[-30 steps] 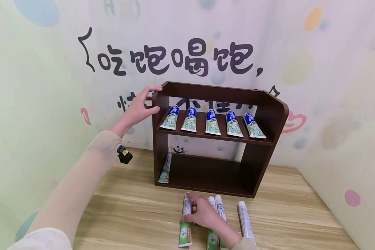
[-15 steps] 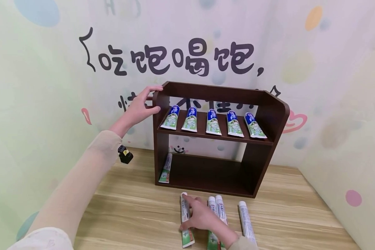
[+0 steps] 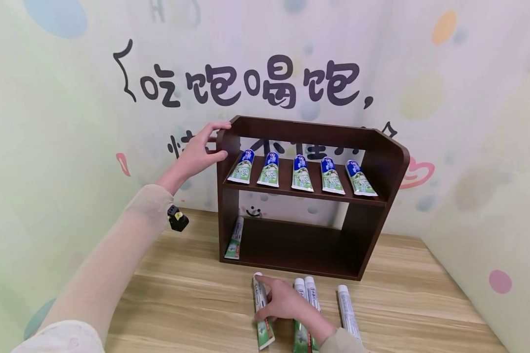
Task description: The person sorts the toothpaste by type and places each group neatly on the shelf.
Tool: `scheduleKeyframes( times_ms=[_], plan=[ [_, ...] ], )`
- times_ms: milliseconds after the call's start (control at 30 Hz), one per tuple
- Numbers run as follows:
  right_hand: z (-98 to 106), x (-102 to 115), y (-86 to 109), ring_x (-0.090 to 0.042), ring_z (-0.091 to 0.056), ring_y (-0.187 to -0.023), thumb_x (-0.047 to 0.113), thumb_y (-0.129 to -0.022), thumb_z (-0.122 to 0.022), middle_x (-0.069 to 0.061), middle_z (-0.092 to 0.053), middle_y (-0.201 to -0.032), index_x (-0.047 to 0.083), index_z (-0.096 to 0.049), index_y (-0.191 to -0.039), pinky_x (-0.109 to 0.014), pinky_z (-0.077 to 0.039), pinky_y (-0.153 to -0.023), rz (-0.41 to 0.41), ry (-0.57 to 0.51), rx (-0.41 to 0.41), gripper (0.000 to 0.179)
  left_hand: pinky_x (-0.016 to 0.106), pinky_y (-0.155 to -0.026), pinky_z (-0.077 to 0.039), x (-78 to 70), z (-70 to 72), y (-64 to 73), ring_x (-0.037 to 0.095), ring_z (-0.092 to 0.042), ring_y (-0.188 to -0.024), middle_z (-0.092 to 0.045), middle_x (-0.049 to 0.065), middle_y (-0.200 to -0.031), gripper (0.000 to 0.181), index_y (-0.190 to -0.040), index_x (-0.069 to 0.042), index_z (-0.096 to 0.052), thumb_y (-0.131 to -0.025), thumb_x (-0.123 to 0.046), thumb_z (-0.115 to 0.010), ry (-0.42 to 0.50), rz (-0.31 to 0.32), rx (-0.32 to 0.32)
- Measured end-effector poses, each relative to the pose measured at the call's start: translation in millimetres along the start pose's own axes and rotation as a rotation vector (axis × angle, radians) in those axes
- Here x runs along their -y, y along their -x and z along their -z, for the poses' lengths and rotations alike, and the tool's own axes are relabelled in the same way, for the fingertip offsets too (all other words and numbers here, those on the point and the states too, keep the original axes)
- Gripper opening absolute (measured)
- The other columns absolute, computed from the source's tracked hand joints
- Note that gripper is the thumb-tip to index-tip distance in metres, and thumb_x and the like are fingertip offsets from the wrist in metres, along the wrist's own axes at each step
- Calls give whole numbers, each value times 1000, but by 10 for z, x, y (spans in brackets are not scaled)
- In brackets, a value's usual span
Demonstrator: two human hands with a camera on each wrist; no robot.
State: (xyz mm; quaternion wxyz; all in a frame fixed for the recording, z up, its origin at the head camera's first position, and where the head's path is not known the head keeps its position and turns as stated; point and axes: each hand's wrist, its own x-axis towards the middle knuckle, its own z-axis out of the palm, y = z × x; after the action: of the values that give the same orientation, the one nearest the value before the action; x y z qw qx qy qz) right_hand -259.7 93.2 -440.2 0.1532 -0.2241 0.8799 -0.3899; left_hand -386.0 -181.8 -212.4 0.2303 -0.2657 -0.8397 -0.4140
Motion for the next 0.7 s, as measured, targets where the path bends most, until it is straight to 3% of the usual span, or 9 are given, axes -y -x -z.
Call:
scheduleKeyframes(
  times_ms=[233, 400, 700],
  plan=[
    [-15, -55, -31, -14, -58, -46, 8, -69, -84, -6, -66, -72, 6, -39, -150, -30, -54, -45, -23, -105, 10, 93, 54, -101, -51, 2, -6, -5, 34, -49, -129, -38, -3, -158, 56, -143, -23, -43, -92, -13, -63, 8, 0, 3],
    [-28, -76, -41, -16, -63, -54, 2, -73, -80, -11, -67, -82, 8, -36, -152, -33, -56, -46, -26, -256, 16, 91, 52, -100, -53, 9, -12, -10, 33, -50, -128, -38, -5, -158, 56, -143, -25, -44, -92, -13, -64, 5, 0, 1],
    [-33, -73, -67, -16, -61, -65, 3, -76, -79, -12, -61, -91, 16, -36, -152, -28, -55, -49, -21, -386, -4, 88, 52, -99, -53, 13, -6, 0, 33, -50, -127, -38, -4, -158, 57, -143, -23, -43, -91, -13, -64, 2, -3, -6]
  ],
)
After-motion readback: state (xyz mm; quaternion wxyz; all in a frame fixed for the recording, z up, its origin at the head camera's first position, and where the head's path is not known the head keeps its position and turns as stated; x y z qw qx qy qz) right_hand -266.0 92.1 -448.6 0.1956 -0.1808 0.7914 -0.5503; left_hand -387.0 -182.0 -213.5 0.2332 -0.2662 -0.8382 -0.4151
